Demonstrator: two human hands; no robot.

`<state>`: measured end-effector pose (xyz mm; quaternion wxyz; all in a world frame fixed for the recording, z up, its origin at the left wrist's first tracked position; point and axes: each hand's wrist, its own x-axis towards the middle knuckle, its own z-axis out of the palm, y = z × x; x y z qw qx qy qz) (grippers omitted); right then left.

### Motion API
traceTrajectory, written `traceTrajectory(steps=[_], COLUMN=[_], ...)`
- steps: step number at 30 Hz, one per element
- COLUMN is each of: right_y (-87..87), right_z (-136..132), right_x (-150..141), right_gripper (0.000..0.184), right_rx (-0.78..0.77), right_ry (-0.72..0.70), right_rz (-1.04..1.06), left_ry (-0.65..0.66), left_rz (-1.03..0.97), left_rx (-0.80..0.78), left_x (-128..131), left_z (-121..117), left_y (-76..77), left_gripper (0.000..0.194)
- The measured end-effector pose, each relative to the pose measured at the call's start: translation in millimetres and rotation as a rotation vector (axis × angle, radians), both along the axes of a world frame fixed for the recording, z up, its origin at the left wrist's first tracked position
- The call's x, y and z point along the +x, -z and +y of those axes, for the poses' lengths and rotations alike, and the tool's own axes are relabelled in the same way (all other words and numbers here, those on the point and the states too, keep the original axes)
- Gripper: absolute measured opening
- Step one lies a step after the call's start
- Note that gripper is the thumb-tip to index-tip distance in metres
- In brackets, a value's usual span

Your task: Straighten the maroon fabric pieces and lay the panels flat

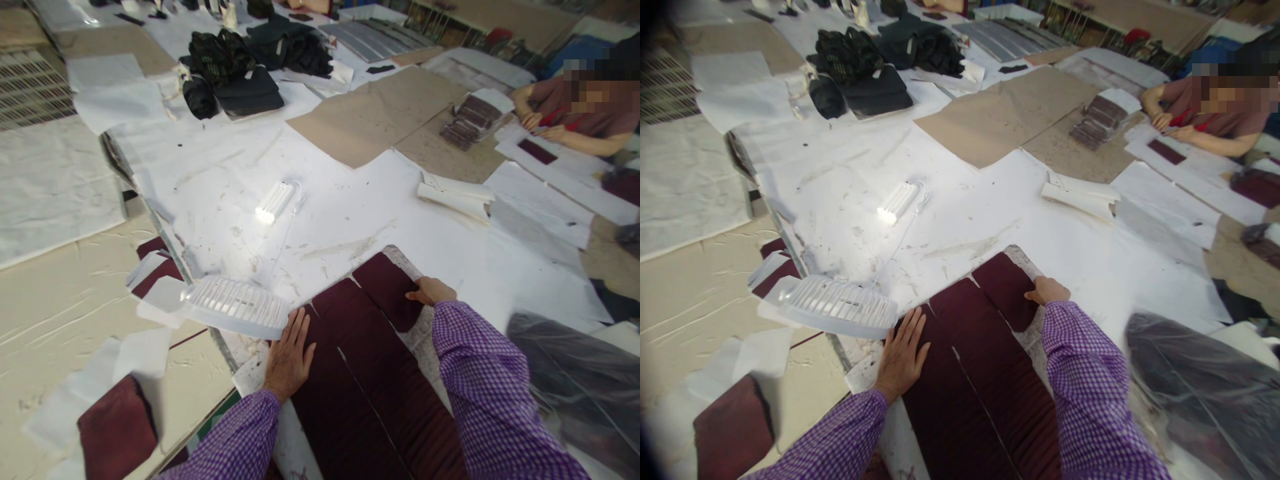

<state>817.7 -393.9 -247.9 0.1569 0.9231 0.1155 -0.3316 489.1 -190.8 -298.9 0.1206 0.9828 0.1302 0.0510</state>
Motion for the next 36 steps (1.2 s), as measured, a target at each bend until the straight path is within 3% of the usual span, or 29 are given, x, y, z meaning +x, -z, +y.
traceTrajectory(steps=[5,10,13,21,24,29,36], right_y=[-4.2,-4.2,2.6,17.0,16.4,11.9,9.7], right_z=[3.1,20.1,35.3,53.5,55.2,55.5,55.9], right_x=[0.3,9.3,18.8,46.9,47.7,44.7,45.1], right_gripper=[0.05,0.038,0.039,0.034,0.031,0.047,0.043], right_rx=[0.029,0.351,0.449,0.367,0.348,0.353,0.358], right_ry=[-0.031,-0.27,-0.398,-0.515,-0.544,-0.525,-0.522], right_rz=[-0.152,-0.134,-0.076,0.029,0.04,0.04,0.051], left_ry=[-0.004,0.005,0.002,0.002,0.0,0.005,0.003], left_rz=[0.014,0.026,0.029,0.02,0.022,0.033,0.021], left_rx=[0.009,0.039,0.048,0.024,0.033,0.042,0.026], left_x=[0.8,0.9,0.6,0.5,0.5,0.1,0.3], left_z=[0.4,-0.2,-0.5,-1.1,-0.9,0.0,-0.4], left_y=[-0.7,-0.2,0.7,0.9,1.0,1.4,0.8], left_gripper=[0.054,0.053,0.054,0.054,0.054,0.054,0.053])
